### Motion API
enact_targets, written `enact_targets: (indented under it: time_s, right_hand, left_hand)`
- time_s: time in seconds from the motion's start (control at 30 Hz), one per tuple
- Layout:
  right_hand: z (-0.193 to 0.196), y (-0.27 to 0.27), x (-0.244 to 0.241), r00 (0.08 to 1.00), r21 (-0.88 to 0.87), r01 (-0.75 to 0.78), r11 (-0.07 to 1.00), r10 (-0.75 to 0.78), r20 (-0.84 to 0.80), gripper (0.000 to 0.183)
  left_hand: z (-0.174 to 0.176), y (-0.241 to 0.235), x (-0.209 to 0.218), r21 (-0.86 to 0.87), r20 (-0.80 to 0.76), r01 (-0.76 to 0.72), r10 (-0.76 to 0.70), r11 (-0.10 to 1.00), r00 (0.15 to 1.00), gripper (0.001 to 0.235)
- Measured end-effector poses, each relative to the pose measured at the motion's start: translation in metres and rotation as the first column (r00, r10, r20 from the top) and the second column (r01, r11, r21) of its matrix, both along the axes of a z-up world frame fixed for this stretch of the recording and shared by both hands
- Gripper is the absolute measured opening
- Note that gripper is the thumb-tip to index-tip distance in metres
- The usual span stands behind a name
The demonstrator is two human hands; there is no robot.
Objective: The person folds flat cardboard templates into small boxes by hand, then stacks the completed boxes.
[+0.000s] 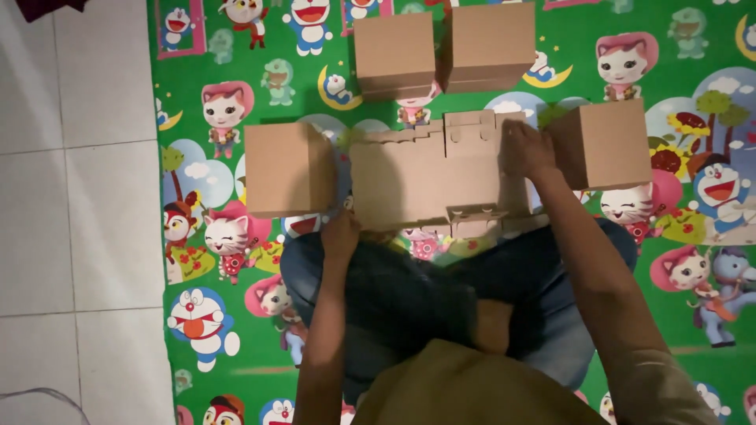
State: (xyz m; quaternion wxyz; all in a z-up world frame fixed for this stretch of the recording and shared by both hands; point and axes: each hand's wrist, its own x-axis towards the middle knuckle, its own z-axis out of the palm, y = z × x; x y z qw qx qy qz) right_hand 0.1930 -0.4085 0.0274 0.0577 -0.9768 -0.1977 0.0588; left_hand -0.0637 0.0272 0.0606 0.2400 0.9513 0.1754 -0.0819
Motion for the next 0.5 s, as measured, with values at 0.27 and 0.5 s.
enact_targets:
  time_s: [0.27,0.5]
  right_hand:
    - [-0.003,-0.008,0.003,0.998,-0.078,-0.025,0.997,0.021,-0.057,0.119]
    - [-0.030,-0.011,0.015,0.992,-0.046,-0.010,0.999,0.004,-0.127,0.114]
  left_hand:
    - [0.008,-0.010,0.006,0.090,-0.080,0.063,-0.056,0.994,0.995,0.024]
    - [-0.045,0.005,0.007,0.103,-0.051,0.043,-0.038,0.994,0.998,0.013]
